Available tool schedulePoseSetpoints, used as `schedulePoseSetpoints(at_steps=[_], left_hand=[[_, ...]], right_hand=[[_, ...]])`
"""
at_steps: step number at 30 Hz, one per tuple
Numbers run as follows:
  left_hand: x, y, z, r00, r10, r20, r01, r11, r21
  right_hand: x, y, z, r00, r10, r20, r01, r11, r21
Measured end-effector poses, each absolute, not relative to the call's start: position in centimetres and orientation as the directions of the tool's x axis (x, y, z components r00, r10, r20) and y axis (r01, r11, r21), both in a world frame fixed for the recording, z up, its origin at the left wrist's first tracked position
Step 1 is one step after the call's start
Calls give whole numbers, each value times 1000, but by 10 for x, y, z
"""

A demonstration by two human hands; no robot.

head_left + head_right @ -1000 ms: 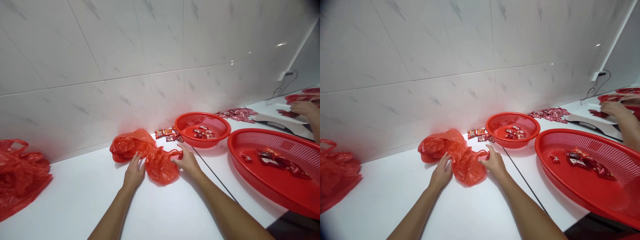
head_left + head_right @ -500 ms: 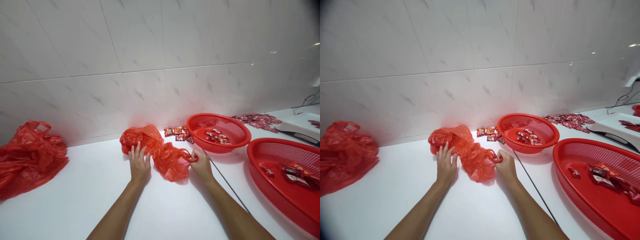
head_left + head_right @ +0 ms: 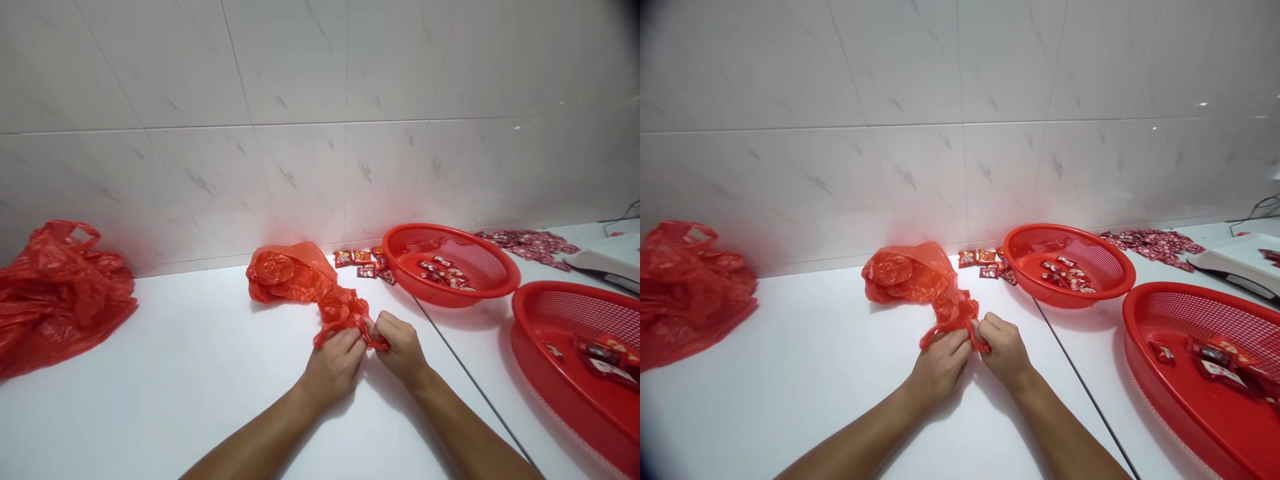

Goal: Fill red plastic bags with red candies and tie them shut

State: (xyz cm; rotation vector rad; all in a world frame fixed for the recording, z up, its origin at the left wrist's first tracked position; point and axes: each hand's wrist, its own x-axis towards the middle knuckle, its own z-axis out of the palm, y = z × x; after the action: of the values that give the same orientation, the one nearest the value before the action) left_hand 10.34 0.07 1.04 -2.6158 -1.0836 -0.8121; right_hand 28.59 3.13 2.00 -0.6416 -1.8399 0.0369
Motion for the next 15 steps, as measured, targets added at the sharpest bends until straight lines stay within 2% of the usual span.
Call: schedulePoseSetpoints(at_steps=[4, 9, 12, 15], left_hand=[[95, 3, 7, 432, 727, 534, 858, -513, 3], [89, 6, 11, 208, 868, 451, 961, -268, 71], [88, 6, 17, 155, 882, 445, 981, -191, 36], [87, 7, 20, 119, 902, 416, 991, -133, 4]], right_hand=[[288, 28, 23, -241, 390, 889, 431, 863, -261], [299, 28, 30, -149, 383, 912, 535, 807, -251], [307, 32, 30, -62, 412, 909, 591, 749, -299], [312, 36, 26, 68, 530, 846, 608, 650, -456]])
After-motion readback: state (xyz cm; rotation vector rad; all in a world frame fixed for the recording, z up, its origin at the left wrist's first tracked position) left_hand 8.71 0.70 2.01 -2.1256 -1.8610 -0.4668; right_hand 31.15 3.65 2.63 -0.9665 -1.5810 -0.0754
